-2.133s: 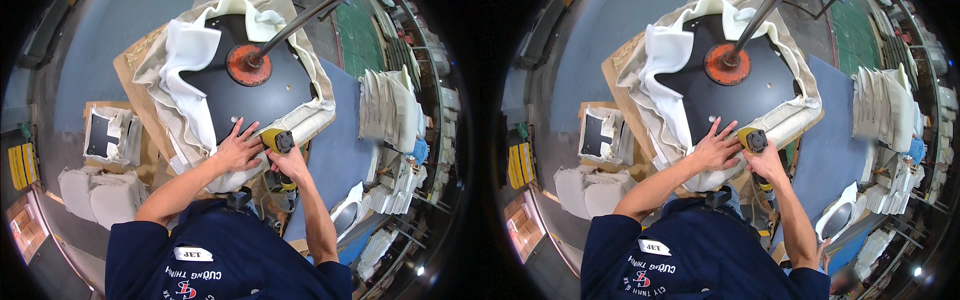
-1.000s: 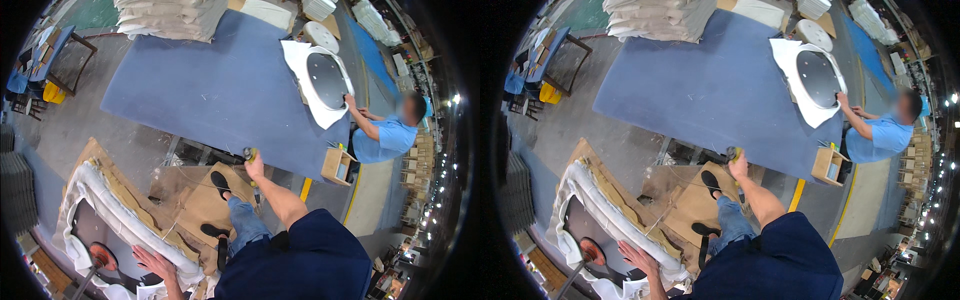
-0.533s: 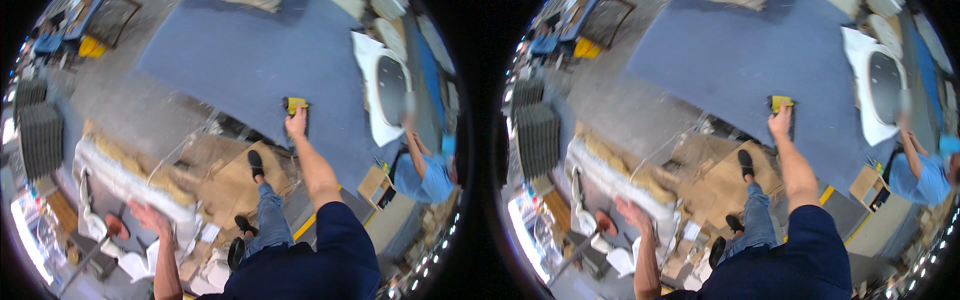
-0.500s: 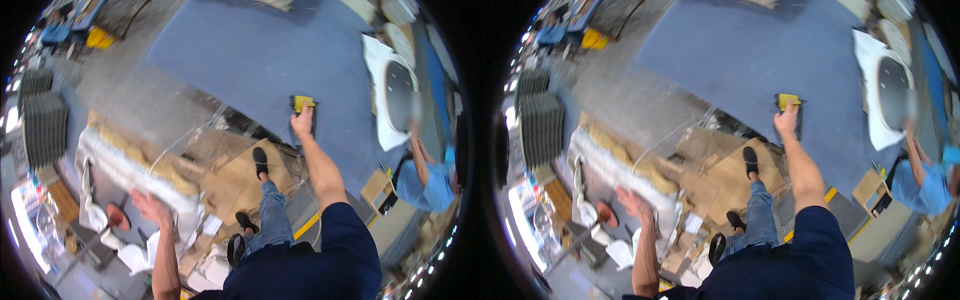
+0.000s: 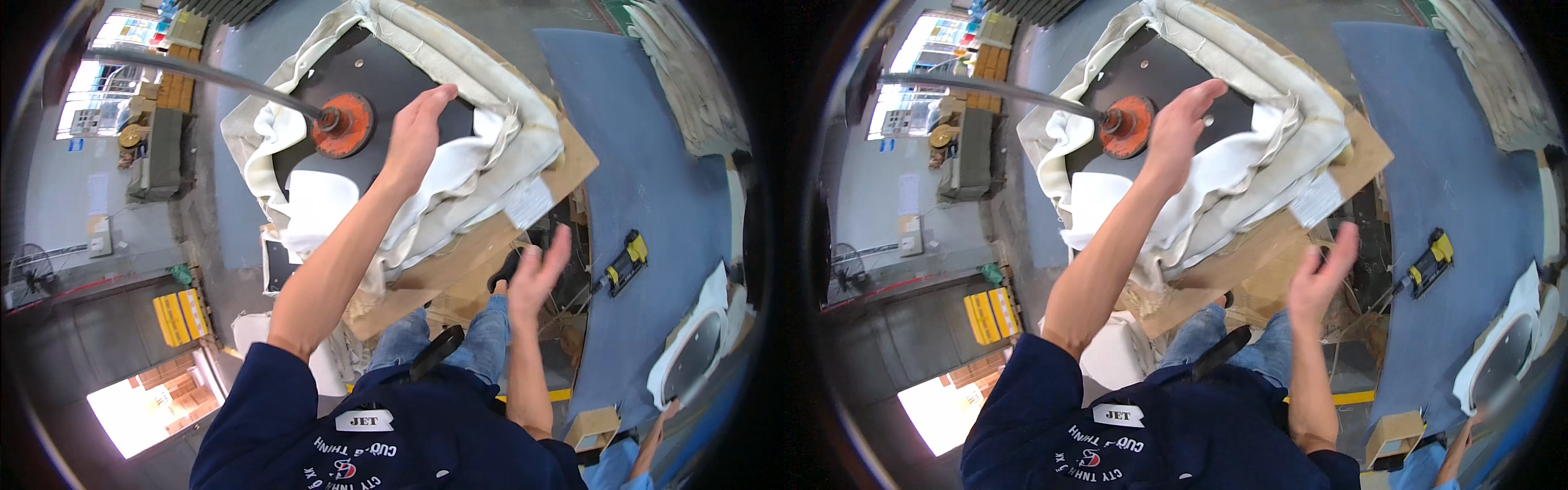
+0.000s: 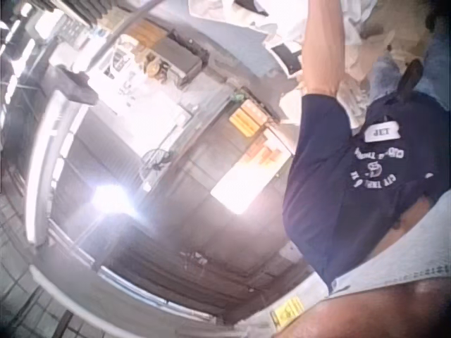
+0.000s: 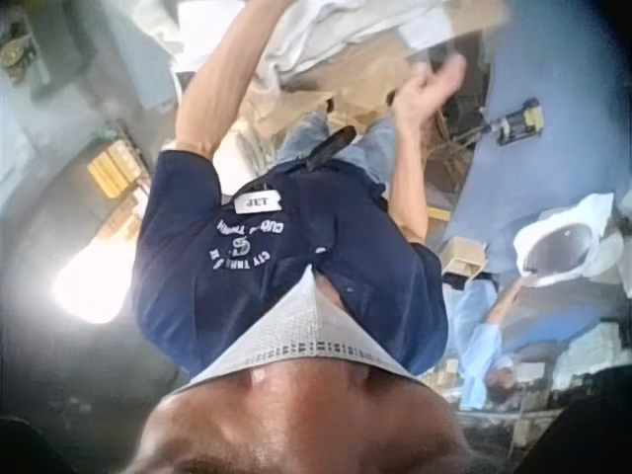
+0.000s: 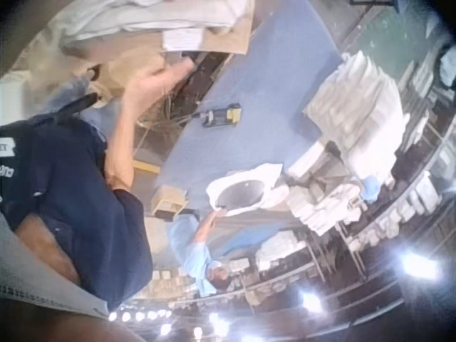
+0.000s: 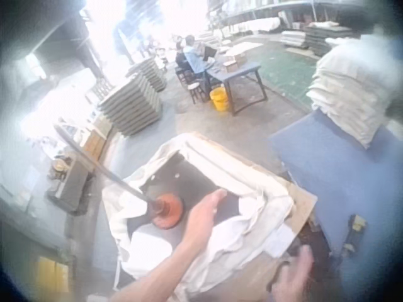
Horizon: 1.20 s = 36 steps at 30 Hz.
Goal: The person stretches and staples white fabric onto a black cushion base using a staple gun. They repeatedly pull the fabric taut and secure it around the edges of the cushion.
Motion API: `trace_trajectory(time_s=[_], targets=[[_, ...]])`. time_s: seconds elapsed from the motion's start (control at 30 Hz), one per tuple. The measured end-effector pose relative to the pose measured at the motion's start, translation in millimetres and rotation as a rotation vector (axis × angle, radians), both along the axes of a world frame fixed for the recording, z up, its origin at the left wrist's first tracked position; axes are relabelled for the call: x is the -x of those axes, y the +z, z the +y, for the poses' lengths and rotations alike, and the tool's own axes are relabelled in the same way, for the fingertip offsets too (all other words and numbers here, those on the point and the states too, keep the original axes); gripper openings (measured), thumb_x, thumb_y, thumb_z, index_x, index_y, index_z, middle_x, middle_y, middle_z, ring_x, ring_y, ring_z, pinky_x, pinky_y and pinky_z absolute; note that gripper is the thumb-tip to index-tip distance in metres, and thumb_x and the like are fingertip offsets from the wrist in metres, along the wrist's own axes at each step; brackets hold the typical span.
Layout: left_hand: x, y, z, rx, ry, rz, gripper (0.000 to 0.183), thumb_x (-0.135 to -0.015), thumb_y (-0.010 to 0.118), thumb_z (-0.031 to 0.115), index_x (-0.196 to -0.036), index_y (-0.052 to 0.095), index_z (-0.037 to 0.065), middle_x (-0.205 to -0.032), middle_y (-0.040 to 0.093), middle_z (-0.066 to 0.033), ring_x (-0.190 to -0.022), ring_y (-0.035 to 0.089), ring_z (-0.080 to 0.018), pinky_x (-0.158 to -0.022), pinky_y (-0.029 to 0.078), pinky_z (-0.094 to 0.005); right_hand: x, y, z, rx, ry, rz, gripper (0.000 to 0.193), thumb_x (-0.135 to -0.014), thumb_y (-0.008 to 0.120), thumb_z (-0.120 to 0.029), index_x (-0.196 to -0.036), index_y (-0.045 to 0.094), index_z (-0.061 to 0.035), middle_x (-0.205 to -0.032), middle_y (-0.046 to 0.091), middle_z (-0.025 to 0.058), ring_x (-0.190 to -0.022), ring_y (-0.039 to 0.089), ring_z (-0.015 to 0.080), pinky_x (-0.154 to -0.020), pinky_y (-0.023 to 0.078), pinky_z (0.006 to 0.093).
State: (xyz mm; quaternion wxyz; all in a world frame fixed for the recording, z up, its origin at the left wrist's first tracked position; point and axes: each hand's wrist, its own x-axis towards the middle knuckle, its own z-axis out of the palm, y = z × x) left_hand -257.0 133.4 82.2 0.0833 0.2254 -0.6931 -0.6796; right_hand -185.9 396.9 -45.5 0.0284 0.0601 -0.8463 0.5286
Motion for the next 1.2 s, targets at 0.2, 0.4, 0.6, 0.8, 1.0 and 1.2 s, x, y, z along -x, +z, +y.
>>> trace_trajectory(time_s=[0.2,0.4,0.6,0.8,1.0,1.2], targets=[[-244,39,-42,-0.074,-0.077,0.053,0.043,-0.108,0.043,0.028,-0.127,0.062,-0.007,-0.113,0.07,-0.0169,-0.09,0.061,-0.016,-0.086,0.049,-0.0332,-84,10,-145,-0.007,0.117,0.026,0.066,-0.102,0.053,-0.02,-0.159,0.029,0.0031,-0.167,0.021,0.0246,-0.156,0.018,0.0394,-0.126,0.017,0.0476],[-388,-48,-72,-0.715,0.028,-0.308,0.049,-0.107,0.048,0.037,-0.139,0.057,0.0,-0.112,0.07,-0.01,-0.088,0.061,-0.0152,-0.083,0.051,-0.0305,-69,2,-154,0.107,0.071,-0.043,0.067,-0.102,0.059,-0.028,-0.156,0.034,0.0031,-0.161,0.03,0.0236,-0.15,0.028,0.0349,-0.122,0.025,0.0437],[-333,-87,-46,-0.841,-0.198,-0.403,0.057,-0.107,0.047,0.047,-0.146,0.047,0.005,-0.136,0.06,-0.0093,-0.114,0.057,-0.0193,-0.1,0.046,-0.0392,-87,59,-116,0.177,0.034,-0.585,0.061,-0.1,0.068,-0.03,-0.147,0.048,0.0036,-0.138,0.061,0.016,-0.125,0.059,0.0248,-0.106,0.046,0.0367],[-282,-93,12,-1.026,-0.356,-0.398,0.067,-0.099,0.055,0.06,-0.143,0.048,0.01,-0.134,0.057,-0.0094,-0.121,0.052,-0.0226,-0.109,0.037,-0.048,-91,63,-95,0.372,-0.002,-0.957,0.058,-0.095,0.074,-0.038,-0.128,0.059,0.0075,-0.113,0.07,0.0167,-0.094,0.071,0.0232,-0.074,0.06,0.0384],[-250,-118,54,-1.006,-0.091,-0.378,0.057,-0.093,0.062,0.062,-0.123,0.056,0.014,-0.11,0.056,-0.0051,-0.103,0.051,-0.0181,-0.089,0.04,-0.0409,-85,69,-82,0.375,0.114,-1.213,0.046,-0.098,0.064,-0.055,-0.11,0.069,-0.0107,-0.084,0.071,0.0017,-0.056,0.063,0.0099,-0.037,0.041,0.0251],[-223,-105,70,-0.896,-0.035,-0.511,0.051,-0.095,0.056,0.066,-0.112,0.059,0.018,-0.091,0.054,-0.0011,-0.081,0.047,-0.0174,-0.077,0.038,-0.0398,-68,57,-71,0.076,0.156,-1.137,0.058,-0.1,0.058,-0.058,-0.119,0.067,-0.0032,-0.086,0.073,0.0039,-0.059,0.065,0.0182,-0.049,0.05,0.0363]])
